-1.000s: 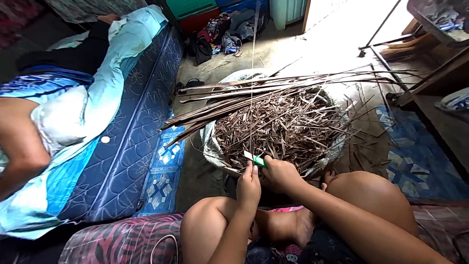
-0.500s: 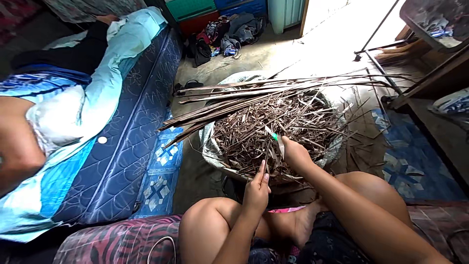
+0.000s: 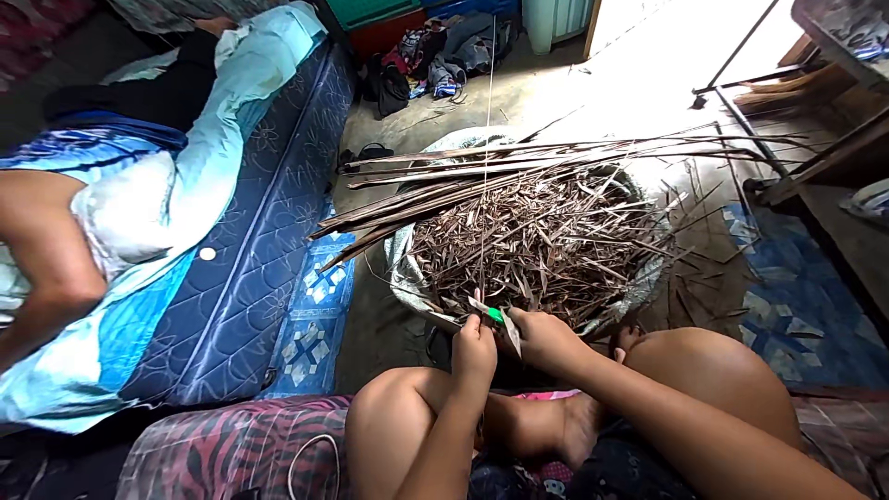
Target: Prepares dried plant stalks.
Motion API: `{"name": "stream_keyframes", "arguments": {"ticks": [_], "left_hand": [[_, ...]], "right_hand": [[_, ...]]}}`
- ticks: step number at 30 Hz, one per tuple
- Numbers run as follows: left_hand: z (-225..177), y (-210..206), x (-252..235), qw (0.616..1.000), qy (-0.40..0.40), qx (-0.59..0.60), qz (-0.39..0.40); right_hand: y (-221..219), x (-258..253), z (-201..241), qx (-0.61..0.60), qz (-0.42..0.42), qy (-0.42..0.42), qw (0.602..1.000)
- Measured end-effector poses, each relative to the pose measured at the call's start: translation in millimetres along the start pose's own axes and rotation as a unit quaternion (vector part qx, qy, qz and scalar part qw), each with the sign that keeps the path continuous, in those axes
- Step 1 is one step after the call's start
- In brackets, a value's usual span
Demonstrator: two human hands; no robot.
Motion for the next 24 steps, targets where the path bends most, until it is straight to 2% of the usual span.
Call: {"name": "stream_keyframes", "arguments": {"ticks": [3,8,15,20,24], "left_hand": [[-4,0,1,0.998,0.039,-0.035,0.022],[-11,1,2,0.995,0.041,-0.081,0.033],[-14,0,3,0.986,0.051,-0.156,0.032],[-9,0,1,0.991,0.034,-0.133,0.008],[-9,-1,-1,0.993,0.022,-0.112,0.004]], "right_hand": [[1,6,5,0.028,0.004,-0.016,0.999],[2,3,11,0.096,-0.014,-0.039,0.995],[-3,2,11,0.043,0.012,-0.072,0.996],[-4,12,9,0.019,0.030,-0.074,0.997],[-3,7,7,0.047,0.009,-0.081,0.996]]}}
Point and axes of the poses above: each hand's wrist, its own x-axis away from the middle knuckle, its own y-axis out of the back of the hand, z = x × y, the point moved 5 cm from there along -x, towards the middle knuckle, and after that the axes turned 3 degrees about y, right-handed, at the moved point
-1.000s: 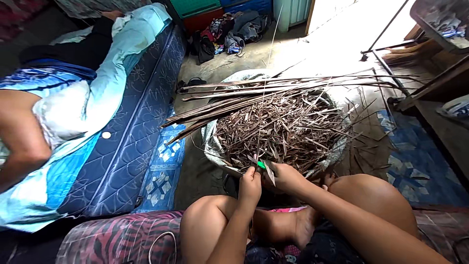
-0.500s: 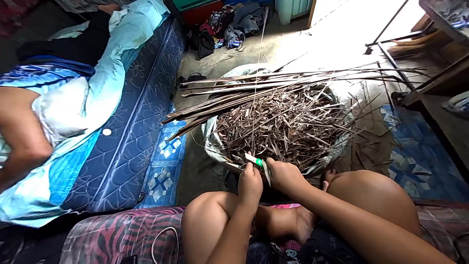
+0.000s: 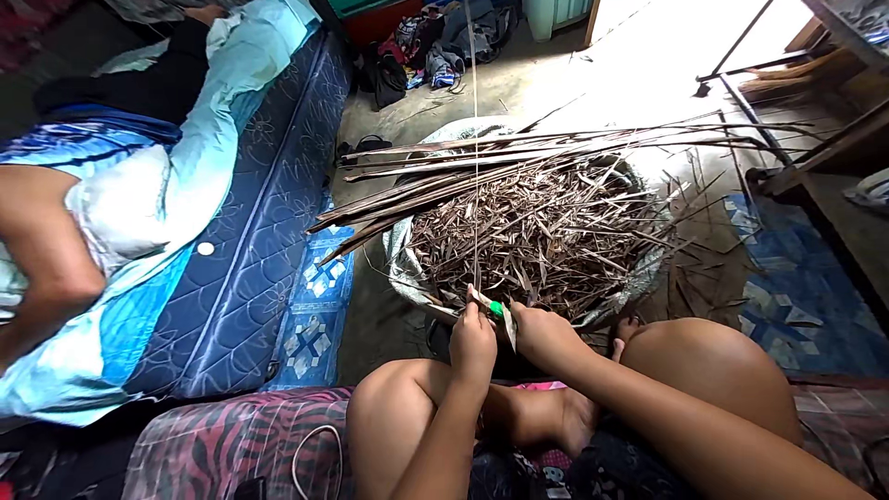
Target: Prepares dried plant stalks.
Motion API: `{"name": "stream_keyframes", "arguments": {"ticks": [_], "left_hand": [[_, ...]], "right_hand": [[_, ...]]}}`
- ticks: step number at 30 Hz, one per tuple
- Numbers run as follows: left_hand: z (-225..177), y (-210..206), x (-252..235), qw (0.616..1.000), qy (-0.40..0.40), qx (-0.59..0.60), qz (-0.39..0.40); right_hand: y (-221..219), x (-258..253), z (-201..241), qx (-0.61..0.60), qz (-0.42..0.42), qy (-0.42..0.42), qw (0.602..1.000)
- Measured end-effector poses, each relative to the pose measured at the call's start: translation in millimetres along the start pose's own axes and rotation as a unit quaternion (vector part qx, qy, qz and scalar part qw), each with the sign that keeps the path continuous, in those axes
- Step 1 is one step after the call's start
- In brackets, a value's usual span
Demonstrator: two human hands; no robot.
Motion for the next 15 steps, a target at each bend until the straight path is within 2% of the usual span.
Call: {"name": "stream_keyframes", "arguments": {"ticks": [6,11,15], "left_hand": [[-4,-5,4,0.995,-0.052,0.079,0.016],[-3,-15,16,0.971,-0.016,0.208,0.116],[-2,-12,12,0.946,0.000,0.289,0.149]], "right_hand": [[11,-23,-6,0.000,-0.058,-0.027,0.998],[45,-44,-44,-0.051,-0.158,-0.083,0.983],[58,-34,-45,-0.067,-0.155,-0.022,0.985]]}}
Point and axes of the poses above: each hand's wrist, its own x-axis away from the middle knuckle, its own y-axis out of the back of the hand, z = x × y, the point moved 5 cm from there along -x, towards the middle knuckle, and after that the axes turned 3 degrees about y, right-handed, at the moved point
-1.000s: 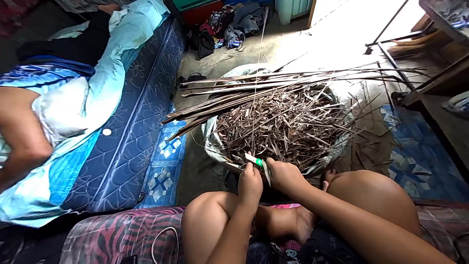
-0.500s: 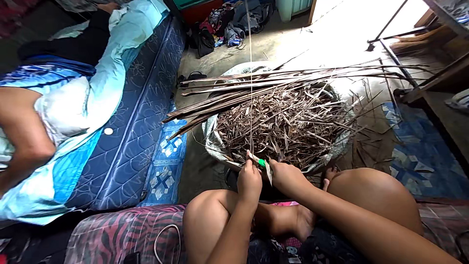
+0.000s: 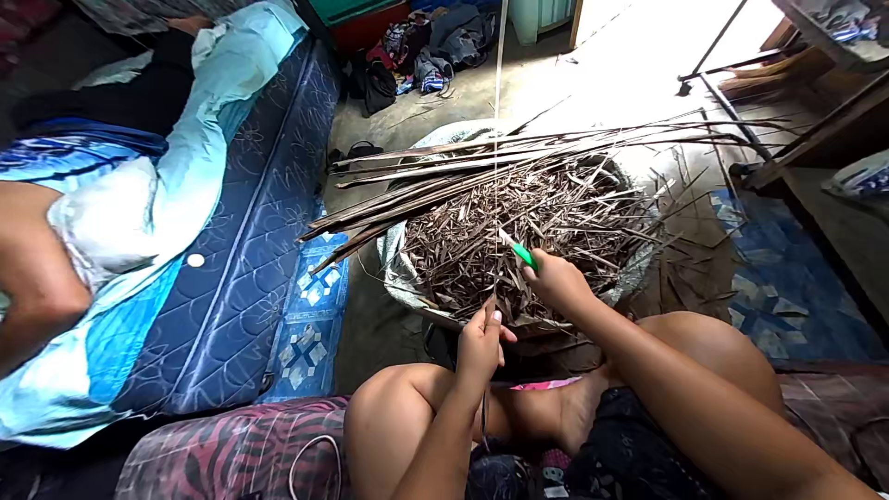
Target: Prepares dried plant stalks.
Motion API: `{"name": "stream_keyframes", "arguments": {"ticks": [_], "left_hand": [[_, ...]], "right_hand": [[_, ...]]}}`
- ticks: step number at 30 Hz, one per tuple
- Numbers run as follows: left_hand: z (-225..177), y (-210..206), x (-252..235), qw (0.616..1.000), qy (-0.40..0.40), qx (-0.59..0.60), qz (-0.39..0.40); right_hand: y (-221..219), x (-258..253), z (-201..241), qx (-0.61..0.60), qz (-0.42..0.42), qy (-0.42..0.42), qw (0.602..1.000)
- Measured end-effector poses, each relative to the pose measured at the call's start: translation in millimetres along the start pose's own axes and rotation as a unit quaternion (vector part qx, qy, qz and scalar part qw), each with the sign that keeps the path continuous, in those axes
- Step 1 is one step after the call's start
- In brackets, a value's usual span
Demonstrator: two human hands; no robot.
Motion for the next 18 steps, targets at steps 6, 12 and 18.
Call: {"name": "stream_keyframes", "arguments": {"ticks": [6,12,18], "left_hand": [[-1,5,-6,0.997,0.050,0.067,-0.004],[-3,3,5,0.972,0.083,0.207,0.067],[-4,-1,10,0.973,0.067,0.195,0.106]], "right_hand": [[-36,29,16,0.027,0.114,0.064,0.991],[-23,17,18,0.061,0.058,0.035,0.996],[0,0,1,0.032,0.026,0.032,0.999]]}}
Point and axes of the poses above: each hand's wrist, its own x-axis away from the middle knuckle, its own y-axis out of the back of the hand, z = x × y, the point moved 5 cm from there along -x, towards the middle knuckle, and after that the axes turned 3 degrees about y, right-handed, at the moved point
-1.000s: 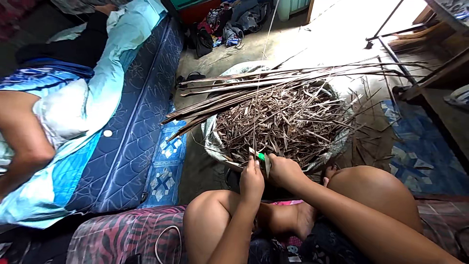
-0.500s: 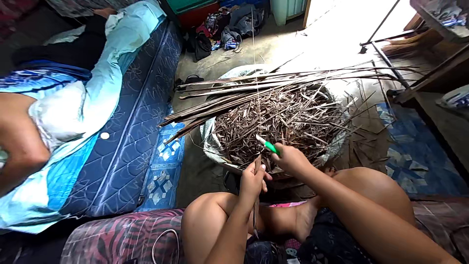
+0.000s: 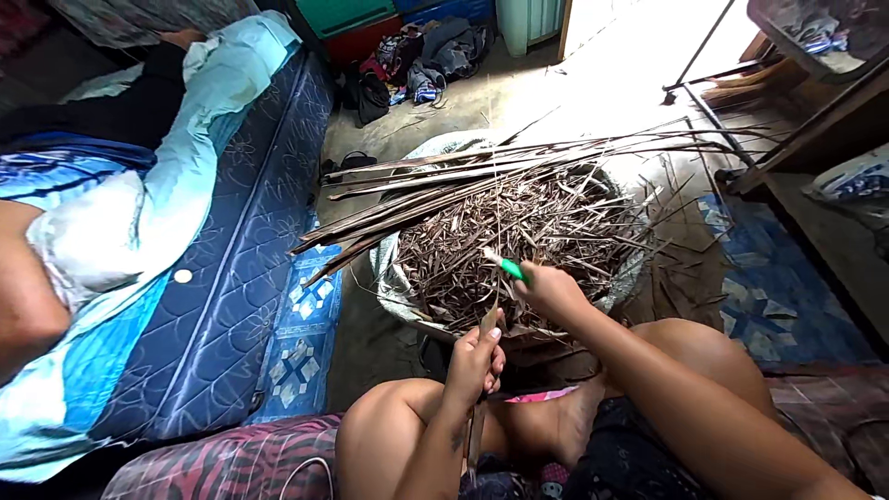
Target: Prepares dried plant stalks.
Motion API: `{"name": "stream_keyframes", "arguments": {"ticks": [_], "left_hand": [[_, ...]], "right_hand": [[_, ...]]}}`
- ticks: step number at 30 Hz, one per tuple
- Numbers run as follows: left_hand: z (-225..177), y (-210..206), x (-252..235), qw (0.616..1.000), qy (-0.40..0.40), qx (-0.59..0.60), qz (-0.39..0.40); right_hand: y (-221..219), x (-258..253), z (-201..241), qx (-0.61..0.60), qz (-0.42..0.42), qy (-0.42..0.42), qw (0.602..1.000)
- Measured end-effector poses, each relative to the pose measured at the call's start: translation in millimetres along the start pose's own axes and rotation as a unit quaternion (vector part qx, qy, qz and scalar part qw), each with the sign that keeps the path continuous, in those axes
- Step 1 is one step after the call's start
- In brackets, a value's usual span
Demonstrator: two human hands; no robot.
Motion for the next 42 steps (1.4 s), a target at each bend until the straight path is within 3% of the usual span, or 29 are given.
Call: {"name": "stream_keyframes", "arguments": {"ticks": [3,8,13,17,19,23,29,35,42], "left_hand": [[-5,8,-3,1.000,-0.009,0.008,-0.017],[-1,2,1,1.000,0.010,-0.003,0.022],[1,9,-3,1.000,0.009,0.002,0.007],[2,1,5,0.998,0.020,0.004,0.052],[2,-2,6,0.998,0.023,0.009,0.059],[3,7,-1,0.999,0.032,0.028,0.028],[5,1,1,0.999,0.034,-0.036,0.018],[7,11,-6,0.987,0.006,-0.150,-0.059],[6,7,-8,0.978,-0.013,-0.191,-0.082]], "right_hand": [[-14,19,18,0.024,0.039,0.036,0.998],[9,0,-5,0.019,-0.011,-0.043,0.999],[-7,14,10,0.029,0.040,0.004,0.999],[7,-1,-9,0.003,-0.028,-0.080,0.996],[13,-7,-19,-0.005,-0.024,-0.074,0.997],[-6,11,5,0.036,0.054,0.056,0.996],[17,0,-20,0.029,0.003,-0.065,0.997],[-19,17,3,0.052,0.119,0.051,0.990],[-12,7,1,0.110,0.111,0.023,0.987]]}}
Point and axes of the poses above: each hand's wrist, its own x-axis away from the middle knuckle, its own y-axis out of the back of the hand, z = x × y, the point moved 5 cm from there along -x, towards the middle knuckle, and after that the axes turned 3 degrees about y, right-handed, at the moved point
